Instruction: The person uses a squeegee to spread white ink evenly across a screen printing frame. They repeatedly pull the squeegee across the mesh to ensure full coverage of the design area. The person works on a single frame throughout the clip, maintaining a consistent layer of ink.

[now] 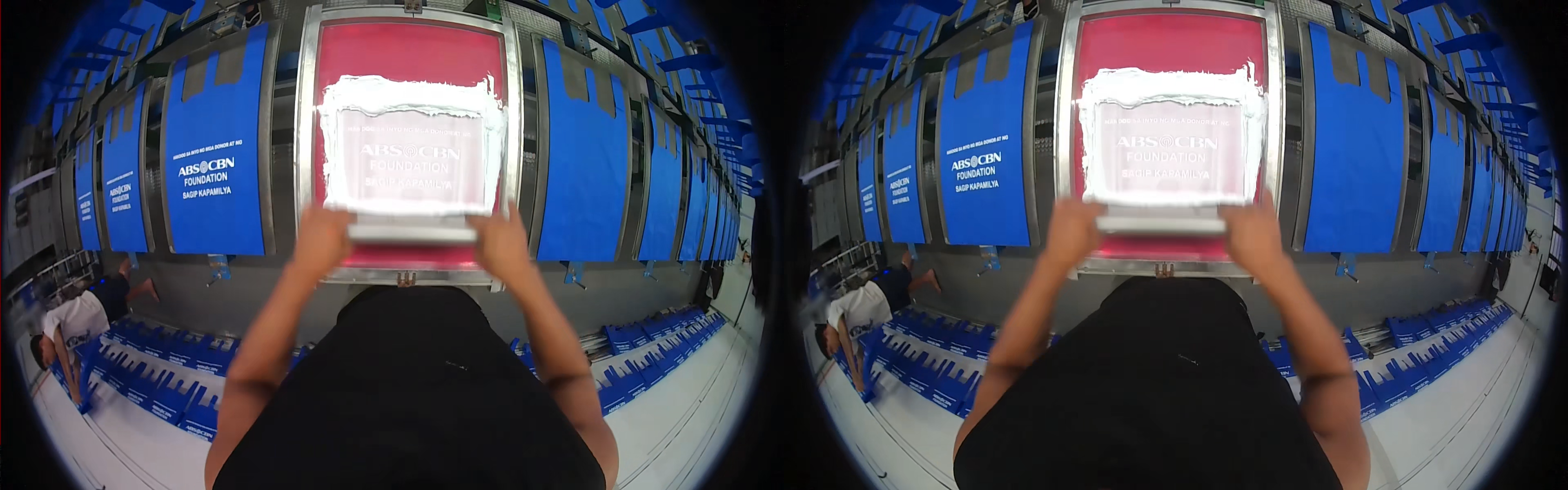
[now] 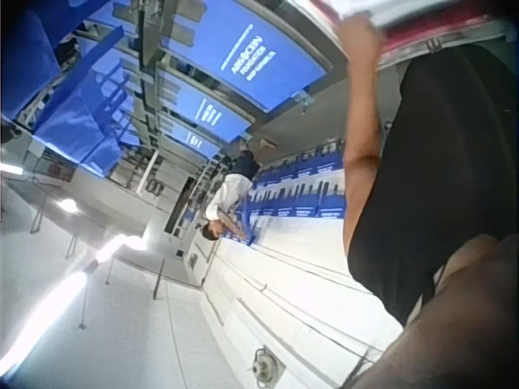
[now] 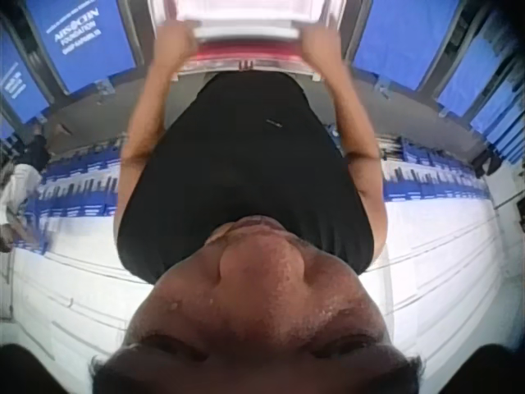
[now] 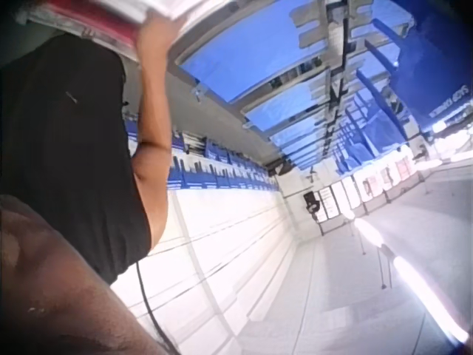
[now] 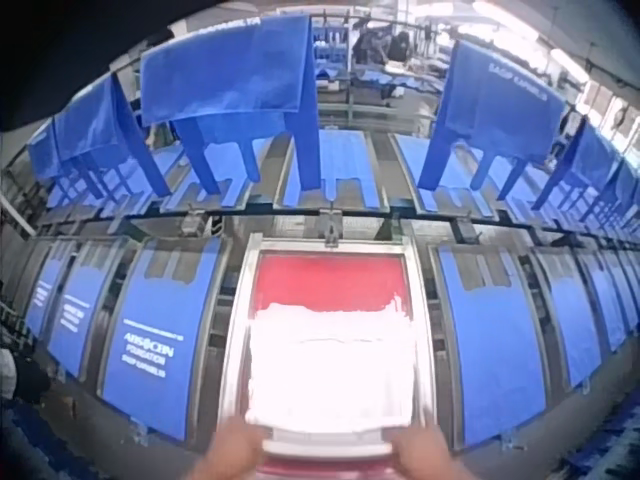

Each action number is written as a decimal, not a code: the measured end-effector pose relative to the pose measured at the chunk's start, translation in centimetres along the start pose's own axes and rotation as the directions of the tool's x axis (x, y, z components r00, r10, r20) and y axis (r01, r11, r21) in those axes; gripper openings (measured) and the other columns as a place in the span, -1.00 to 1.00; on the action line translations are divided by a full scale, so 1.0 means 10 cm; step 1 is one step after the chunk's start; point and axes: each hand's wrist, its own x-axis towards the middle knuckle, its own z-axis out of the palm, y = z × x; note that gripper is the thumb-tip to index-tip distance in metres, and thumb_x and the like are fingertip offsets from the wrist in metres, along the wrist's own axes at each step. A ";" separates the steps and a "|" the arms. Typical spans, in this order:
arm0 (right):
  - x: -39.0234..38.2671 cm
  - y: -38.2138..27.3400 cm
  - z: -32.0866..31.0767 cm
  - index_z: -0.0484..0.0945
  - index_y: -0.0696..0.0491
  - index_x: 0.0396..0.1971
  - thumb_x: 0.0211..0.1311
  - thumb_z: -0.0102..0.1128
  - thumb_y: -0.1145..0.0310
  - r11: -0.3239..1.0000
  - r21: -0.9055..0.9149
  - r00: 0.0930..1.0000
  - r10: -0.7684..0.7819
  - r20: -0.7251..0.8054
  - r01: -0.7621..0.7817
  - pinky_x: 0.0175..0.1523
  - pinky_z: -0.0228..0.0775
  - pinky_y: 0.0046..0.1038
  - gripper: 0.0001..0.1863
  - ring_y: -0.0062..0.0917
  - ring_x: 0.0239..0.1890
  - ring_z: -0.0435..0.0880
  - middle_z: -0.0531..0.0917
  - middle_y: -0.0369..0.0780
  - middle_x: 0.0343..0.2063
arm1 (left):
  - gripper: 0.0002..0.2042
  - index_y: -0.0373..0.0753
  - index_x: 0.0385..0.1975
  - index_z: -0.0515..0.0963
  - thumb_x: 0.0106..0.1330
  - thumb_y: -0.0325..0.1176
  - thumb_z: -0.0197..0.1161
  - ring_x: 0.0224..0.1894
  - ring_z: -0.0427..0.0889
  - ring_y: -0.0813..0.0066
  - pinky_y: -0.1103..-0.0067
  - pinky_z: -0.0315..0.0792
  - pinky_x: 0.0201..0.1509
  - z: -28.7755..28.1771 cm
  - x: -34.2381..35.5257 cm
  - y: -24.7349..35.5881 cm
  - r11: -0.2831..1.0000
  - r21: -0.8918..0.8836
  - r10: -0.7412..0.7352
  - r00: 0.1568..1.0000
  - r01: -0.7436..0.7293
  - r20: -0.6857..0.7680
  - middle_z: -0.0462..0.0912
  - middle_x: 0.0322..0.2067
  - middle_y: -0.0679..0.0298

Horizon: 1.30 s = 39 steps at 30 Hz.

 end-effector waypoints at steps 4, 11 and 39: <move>0.05 -0.07 0.33 0.63 -0.04 -0.17 -0.24 0.21 0.59 0.997 0.075 0.974 0.005 -0.226 0.012 0.38 -0.02 0.07 -0.53 -0.34 -0.17 0.62 0.68 -0.21 -0.36 | -0.62 -0.20 -0.26 0.59 -0.22 -0.53 0.31 -0.22 0.58 0.19 0.22 0.28 0.05 0.30 -0.06 0.01 0.997 -0.047 0.053 0.994 -0.057 -0.098 0.63 -0.27 0.21; 1.68 0.59 -0.45 0.63 -0.10 -0.14 -0.15 0.18 0.45 0.999 -0.029 0.981 0.030 -0.193 -0.036 0.20 0.28 -0.06 -0.56 -0.27 -0.14 0.66 0.70 -0.16 -0.30 | -0.71 -0.19 -0.34 0.65 -0.08 -0.25 0.45 -0.31 0.65 0.09 0.33 0.50 -0.14 -0.26 1.72 -0.52 0.998 0.048 -0.021 0.990 0.028 -0.137 0.67 -0.43 0.06; 1.97 0.14 -0.98 0.56 0.03 0.01 -0.21 0.08 0.50 0.995 0.000 0.965 -0.100 -0.241 0.103 0.10 0.41 -0.23 -0.40 -0.11 -0.03 0.59 0.64 -0.02 -0.13 | -0.60 -0.30 -0.48 0.59 0.41 -0.07 0.11 -0.50 0.44 0.66 0.64 0.34 -0.38 1.29 -1.16 0.75 0.200 -0.849 0.050 0.861 0.489 0.507 0.50 -0.61 0.41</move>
